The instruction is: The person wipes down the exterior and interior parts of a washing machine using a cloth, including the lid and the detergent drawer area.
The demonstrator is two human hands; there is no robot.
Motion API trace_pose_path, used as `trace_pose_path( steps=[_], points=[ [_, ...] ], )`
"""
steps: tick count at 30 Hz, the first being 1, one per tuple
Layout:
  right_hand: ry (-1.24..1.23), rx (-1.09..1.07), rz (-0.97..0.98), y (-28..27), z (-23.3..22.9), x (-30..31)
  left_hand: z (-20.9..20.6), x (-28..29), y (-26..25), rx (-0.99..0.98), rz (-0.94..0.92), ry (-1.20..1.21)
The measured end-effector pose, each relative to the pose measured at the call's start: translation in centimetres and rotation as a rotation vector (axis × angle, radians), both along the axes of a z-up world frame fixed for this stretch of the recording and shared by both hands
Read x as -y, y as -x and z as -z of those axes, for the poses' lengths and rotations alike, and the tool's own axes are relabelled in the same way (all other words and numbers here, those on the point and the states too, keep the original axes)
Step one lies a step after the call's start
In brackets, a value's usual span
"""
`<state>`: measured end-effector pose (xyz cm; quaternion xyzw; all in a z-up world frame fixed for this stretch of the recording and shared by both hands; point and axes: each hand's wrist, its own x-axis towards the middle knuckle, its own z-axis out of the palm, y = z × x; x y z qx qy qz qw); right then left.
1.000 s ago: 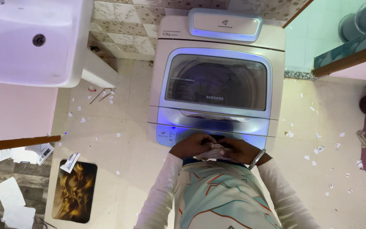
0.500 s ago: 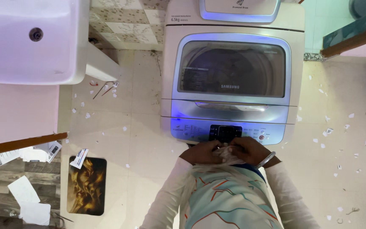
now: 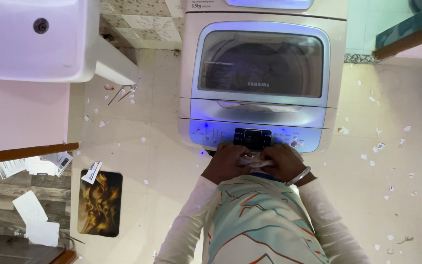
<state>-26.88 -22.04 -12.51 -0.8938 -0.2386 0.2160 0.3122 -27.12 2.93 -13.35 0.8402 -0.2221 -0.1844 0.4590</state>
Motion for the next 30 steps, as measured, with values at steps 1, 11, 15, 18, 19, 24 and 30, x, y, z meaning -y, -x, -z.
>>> trace_pose_path(
  steps=[1,11,15,18,19,24,30],
  points=[
    [0.000,0.131,-0.046,0.4,0.0,0.3,-0.2,0.4,0.5,0.042,-0.020,-0.043],
    [0.110,-0.076,0.045,3.5,0.0,3.9,-0.4,1.9,3.1,-0.148,-0.136,-0.013],
    [0.163,-0.073,0.003,5.1,1.2,4.8,-1.1,3.1,4.1,-0.108,-0.214,0.007],
    [0.039,-0.034,0.034,6.0,2.2,6.0,-1.5,3.1,5.0,-0.176,-0.313,0.060],
    [-0.051,-0.028,0.064,6.4,2.6,6.3,-1.4,3.1,5.2,-0.180,-0.335,0.067],
    [-0.078,0.004,0.211,7.3,3.1,6.8,-0.3,3.1,5.9,-0.087,-0.302,-0.048],
    [0.011,-0.030,0.169,6.7,0.8,6.5,0.3,3.7,7.3,0.388,-0.326,-0.011]
  ],
)
